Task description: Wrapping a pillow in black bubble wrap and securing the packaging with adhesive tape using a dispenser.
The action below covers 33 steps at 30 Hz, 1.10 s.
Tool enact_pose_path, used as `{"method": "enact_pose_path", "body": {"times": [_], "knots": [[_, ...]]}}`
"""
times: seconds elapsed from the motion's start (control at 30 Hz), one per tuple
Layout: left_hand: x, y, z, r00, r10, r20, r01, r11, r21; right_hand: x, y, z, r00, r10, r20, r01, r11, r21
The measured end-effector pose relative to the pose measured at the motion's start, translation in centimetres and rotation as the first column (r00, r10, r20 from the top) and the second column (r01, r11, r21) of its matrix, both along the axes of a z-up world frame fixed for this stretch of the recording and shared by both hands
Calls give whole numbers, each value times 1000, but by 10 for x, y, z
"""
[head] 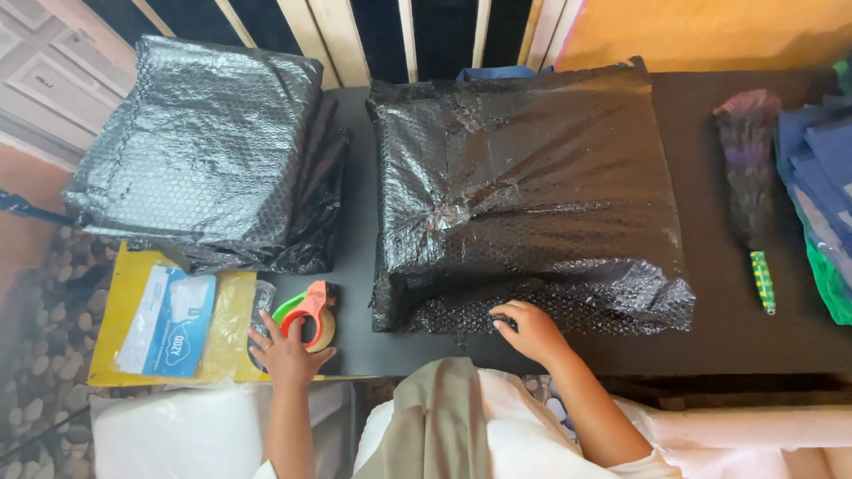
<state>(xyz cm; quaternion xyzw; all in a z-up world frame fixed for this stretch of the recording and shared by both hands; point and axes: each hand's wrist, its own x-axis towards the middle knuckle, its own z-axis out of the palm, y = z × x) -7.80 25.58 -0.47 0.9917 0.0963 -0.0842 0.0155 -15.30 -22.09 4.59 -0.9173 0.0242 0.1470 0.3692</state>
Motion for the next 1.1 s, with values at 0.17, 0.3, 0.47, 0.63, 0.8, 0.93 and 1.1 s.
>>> {"method": "enact_pose_path", "body": {"times": [0.17, 0.3, 0.47, 0.63, 0.8, 0.93, 1.1], "knots": [[8, 18, -3, 997, -58, -56, 58, 998, -14, 4, 35, 10, 995, 97, 22, -98, 995, 34], [2, 25, 1, 996, -61, 62, 79, 941, -328, 5, 59, 27, 991, 120, 67, -127, 987, 102], [-10, 18, 18, 995, 99, -11, -80, 729, -680, 9, 82, 52, 991, 97, 94, -119, 959, 256], [-40, -16, 41, 1000, 6, -19, -19, 101, -995, 21, 96, 67, 988, -67, 143, -10, 875, 485], [-54, -81, 113, 930, -329, 162, 55, -313, -948, 17, 101, 75, 968, 219, 124, -189, 311, 931], [-55, -118, 155, 902, -354, 248, 214, -134, -968, 3, 77, 62, 972, 165, 170, -214, 307, 927], [-51, -165, 187, 810, -480, 336, 293, -164, -942, -13, 38, 108, 985, 130, 118, -166, 476, 864]]}}
